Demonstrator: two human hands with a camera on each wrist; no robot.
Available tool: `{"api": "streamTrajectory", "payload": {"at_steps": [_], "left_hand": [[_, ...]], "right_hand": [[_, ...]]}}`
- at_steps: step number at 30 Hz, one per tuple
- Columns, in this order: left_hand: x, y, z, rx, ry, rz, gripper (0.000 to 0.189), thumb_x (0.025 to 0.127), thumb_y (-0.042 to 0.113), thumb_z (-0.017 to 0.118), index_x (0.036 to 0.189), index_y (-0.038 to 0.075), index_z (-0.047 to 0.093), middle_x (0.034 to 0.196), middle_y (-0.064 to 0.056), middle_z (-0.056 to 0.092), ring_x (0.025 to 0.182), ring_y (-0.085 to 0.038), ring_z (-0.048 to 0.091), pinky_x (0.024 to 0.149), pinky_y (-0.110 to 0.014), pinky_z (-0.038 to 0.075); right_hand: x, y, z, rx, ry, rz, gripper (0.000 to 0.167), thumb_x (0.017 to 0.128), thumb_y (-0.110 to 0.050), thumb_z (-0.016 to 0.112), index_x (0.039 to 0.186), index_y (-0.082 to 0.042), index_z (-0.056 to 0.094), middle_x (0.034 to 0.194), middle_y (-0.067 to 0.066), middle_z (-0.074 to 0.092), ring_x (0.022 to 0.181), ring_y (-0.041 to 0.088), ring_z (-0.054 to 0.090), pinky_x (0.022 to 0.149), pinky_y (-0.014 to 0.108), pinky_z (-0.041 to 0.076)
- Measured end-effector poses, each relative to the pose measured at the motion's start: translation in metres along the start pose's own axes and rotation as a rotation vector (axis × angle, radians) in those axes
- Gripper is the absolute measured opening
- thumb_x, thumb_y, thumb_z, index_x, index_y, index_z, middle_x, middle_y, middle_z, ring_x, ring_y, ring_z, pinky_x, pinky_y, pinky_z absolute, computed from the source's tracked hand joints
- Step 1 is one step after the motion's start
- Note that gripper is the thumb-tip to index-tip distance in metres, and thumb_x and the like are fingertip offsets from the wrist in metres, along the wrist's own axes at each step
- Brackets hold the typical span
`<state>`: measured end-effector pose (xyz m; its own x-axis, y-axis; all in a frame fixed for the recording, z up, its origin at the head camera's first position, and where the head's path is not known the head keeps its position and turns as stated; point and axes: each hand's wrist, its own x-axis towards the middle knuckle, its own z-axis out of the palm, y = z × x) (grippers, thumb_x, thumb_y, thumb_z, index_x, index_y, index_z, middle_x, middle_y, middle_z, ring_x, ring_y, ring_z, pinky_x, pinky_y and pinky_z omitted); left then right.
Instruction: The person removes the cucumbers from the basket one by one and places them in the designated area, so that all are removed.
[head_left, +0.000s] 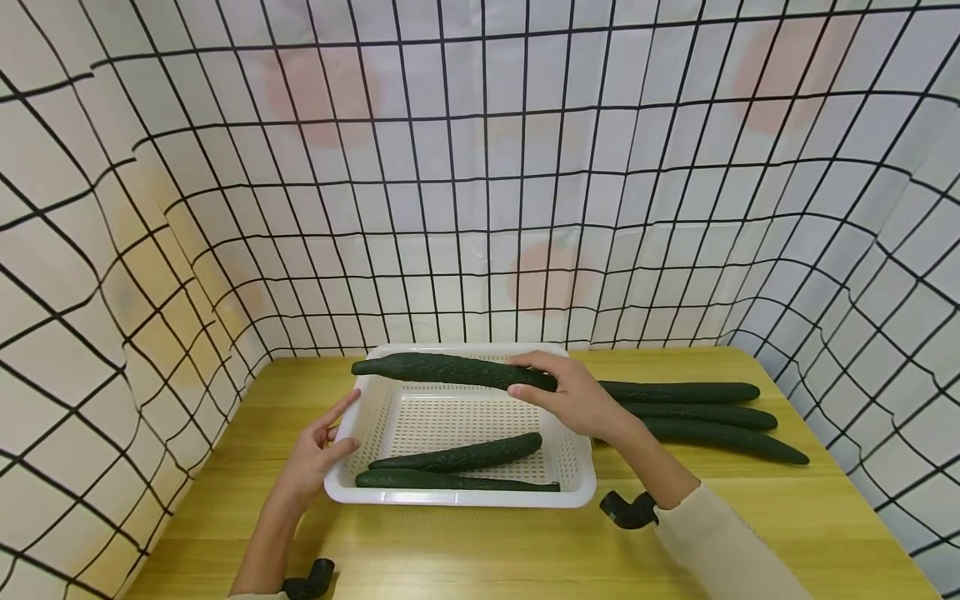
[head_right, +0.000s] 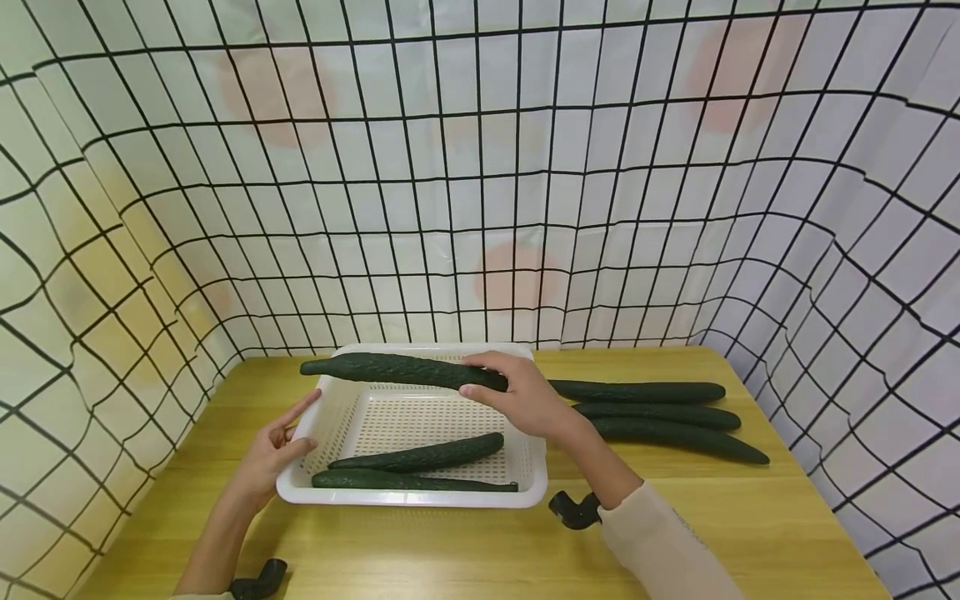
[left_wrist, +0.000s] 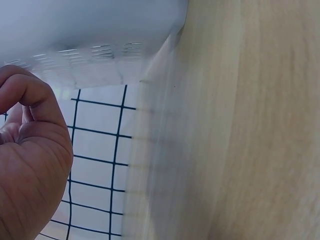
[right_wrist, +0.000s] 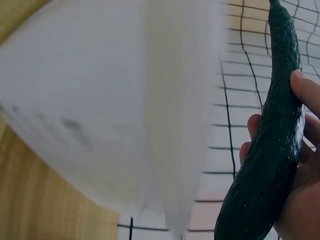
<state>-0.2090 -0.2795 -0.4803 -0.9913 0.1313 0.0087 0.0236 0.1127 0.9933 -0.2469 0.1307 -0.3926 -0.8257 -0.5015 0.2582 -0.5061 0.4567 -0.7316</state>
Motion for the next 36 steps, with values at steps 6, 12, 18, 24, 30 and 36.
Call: {"api": "streamTrajectory", "payload": {"at_steps": [6, 12, 18, 24, 30, 36], "left_hand": [[0.0, 0.0, 0.001, -0.037, -0.023, 0.009, 0.079, 0.092, -0.006, 0.06, 0.163, 0.011, 0.029, 0.126, -0.028, 0.068, 0.11, -0.018, 0.067, 0.08, -0.04, 0.062], [0.0, 0.0, 0.002, -0.031, -0.02, 0.017, 0.079, 0.093, -0.006, 0.059, 0.164, 0.012, 0.029, 0.136, -0.035, 0.059, 0.112, -0.019, 0.066, 0.08, -0.042, 0.062], [0.0, 0.0, 0.002, -0.019, -0.015, 0.012, 0.079, 0.093, -0.005, 0.059, 0.164, 0.014, 0.029, 0.138, -0.038, 0.056, 0.112, -0.022, 0.067, 0.079, -0.043, 0.062], [0.0, -0.001, 0.001, -0.016, -0.013, 0.01, 0.078, 0.094, -0.004, 0.06, 0.164, 0.015, 0.03, 0.135, -0.037, 0.059, 0.111, -0.023, 0.068, 0.079, -0.044, 0.062], [-0.001, 0.0, 0.001, -0.012, -0.003, 0.007, 0.078, 0.094, -0.004, 0.06, 0.163, 0.015, 0.031, 0.132, -0.034, 0.062, 0.11, -0.023, 0.068, 0.078, -0.044, 0.063], [-0.002, 0.001, 0.0, 0.002, 0.008, 0.02, 0.077, 0.093, -0.004, 0.062, 0.162, 0.014, 0.033, 0.124, -0.028, 0.069, 0.105, -0.018, 0.069, 0.076, -0.04, 0.062]], "right_hand": [[-0.015, 0.009, -0.02, -0.058, 0.032, 0.032, 0.05, 0.1, -0.04, 0.066, 0.146, -0.022, 0.058, 0.154, 0.004, 0.054, 0.145, 0.034, 0.045, 0.113, 0.062, 0.041], [-0.032, 0.023, -0.04, -0.114, 0.058, 0.058, 0.051, 0.101, -0.038, 0.064, 0.147, -0.018, 0.057, 0.154, 0.01, 0.053, 0.145, 0.038, 0.045, 0.112, 0.065, 0.04], [-0.055, 0.038, -0.057, -0.143, 0.08, 0.069, 0.053, 0.102, -0.034, 0.063, 0.149, -0.012, 0.054, 0.155, 0.014, 0.052, 0.144, 0.041, 0.045, 0.11, 0.065, 0.042], [-0.084, 0.055, -0.073, -0.195, 0.113, 0.102, 0.05, 0.103, -0.033, 0.062, 0.148, -0.01, 0.054, 0.152, 0.017, 0.054, 0.141, 0.044, 0.046, 0.107, 0.068, 0.041], [-0.108, 0.067, -0.086, -0.219, 0.125, 0.139, 0.05, 0.104, -0.032, 0.061, 0.149, -0.014, 0.052, 0.154, 0.019, 0.05, 0.141, 0.047, 0.044, 0.104, 0.07, 0.041], [-0.127, 0.075, -0.094, -0.229, 0.134, 0.182, 0.05, 0.104, -0.032, 0.061, 0.15, -0.016, 0.052, 0.154, 0.02, 0.049, 0.14, 0.05, 0.043, 0.101, 0.071, 0.042]]}}
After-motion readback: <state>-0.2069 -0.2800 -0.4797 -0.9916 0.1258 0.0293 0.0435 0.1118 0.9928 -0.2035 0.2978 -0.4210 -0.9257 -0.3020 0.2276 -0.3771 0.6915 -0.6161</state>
